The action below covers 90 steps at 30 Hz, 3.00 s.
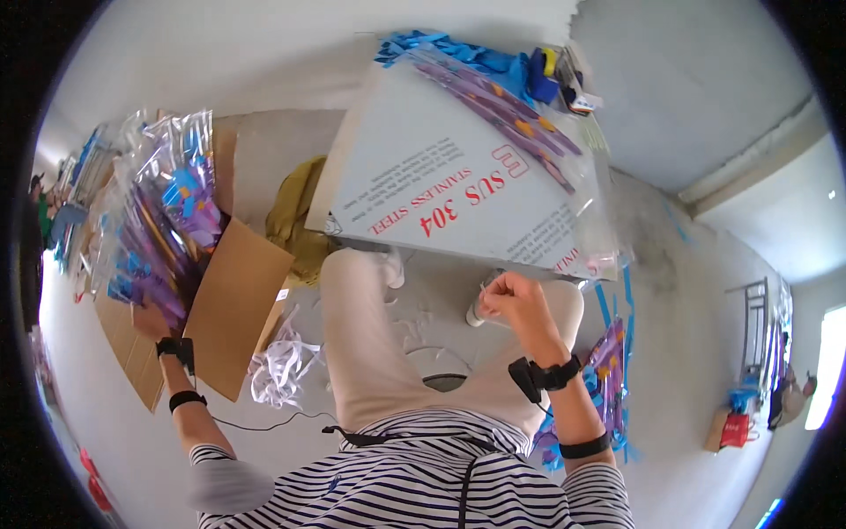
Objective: Rolling up a decorative kite and inserting it into a long plastic sleeve for packaging.
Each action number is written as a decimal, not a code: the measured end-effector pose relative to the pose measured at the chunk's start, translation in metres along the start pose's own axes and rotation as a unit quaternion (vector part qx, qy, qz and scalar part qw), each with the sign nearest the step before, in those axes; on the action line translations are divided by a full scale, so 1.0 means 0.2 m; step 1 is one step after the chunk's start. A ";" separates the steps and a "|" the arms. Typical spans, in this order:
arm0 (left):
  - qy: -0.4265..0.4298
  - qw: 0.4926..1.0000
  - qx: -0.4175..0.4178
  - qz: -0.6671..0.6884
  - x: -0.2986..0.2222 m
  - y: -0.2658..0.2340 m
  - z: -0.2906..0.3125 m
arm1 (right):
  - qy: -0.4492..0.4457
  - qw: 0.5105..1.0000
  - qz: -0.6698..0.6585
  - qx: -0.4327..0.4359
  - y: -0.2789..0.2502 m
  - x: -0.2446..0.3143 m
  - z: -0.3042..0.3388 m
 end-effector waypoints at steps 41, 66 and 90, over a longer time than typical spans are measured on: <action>-0.079 0.994 0.064 -0.032 0.36 -0.08 -0.33 | 0.031 0.975 0.046 -0.214 -0.73 -0.34 -0.17; -0.137 0.987 -0.038 0.074 0.25 -0.22 -0.48 | 0.024 0.965 0.104 -0.239 -0.81 -0.27 -0.16; 0.136 0.886 0.294 0.333 -0.89 0.01 0.55 | -0.033 0.971 0.074 -0.226 -0.64 -0.24 -0.14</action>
Point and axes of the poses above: each hand's wrist, its own z-axis away from the middle knuckle, its own y-axis out of the palm, x = y × z, the point moved 4 cm from there along -z, towards the middle knuckle, and after that the axes turned 2 degrees about -x, right-handed, at the moved point
